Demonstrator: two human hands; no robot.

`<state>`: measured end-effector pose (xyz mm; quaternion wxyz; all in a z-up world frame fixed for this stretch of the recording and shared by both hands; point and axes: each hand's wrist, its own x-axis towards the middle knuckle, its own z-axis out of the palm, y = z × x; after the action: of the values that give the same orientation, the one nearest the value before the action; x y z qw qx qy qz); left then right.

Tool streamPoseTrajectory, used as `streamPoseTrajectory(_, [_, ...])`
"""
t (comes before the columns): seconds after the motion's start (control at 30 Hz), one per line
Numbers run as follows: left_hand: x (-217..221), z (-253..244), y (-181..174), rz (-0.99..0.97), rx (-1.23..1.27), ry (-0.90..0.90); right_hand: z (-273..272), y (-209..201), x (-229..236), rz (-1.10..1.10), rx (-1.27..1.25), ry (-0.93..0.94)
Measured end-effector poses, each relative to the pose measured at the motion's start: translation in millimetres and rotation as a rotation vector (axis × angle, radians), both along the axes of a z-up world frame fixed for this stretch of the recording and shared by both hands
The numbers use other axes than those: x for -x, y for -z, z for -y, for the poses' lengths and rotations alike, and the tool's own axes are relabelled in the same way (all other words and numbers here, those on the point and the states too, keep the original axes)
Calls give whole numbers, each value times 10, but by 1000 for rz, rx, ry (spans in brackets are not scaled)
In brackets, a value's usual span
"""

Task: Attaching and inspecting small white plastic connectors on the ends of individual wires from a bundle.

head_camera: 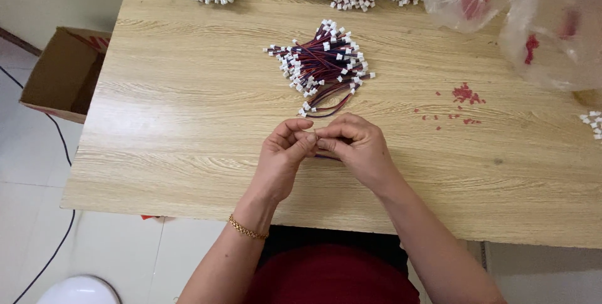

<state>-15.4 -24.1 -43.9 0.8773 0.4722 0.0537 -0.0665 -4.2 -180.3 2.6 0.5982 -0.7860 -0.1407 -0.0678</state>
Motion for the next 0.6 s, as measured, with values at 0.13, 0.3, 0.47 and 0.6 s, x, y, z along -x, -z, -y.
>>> streamPoseTrajectory(0.13, [-11, -49, 85, -11, 4, -10, -29, -12, -5, -7, 28, -14])
streamPoseTrajectory(0.3, [-8, -87, 47, -22, 63, -25, -66, -96, 15, -113, -65, -62])
streamPoseTrajectory(0.47, [21, -74, -50, -4, 42, 11, -36, -29, 13, -121, -72, -74])
streamPoseTrajectory(0.6, [42, -74, -6, 21, -28, 25, -19, -24, 11, -95, -70, -88])
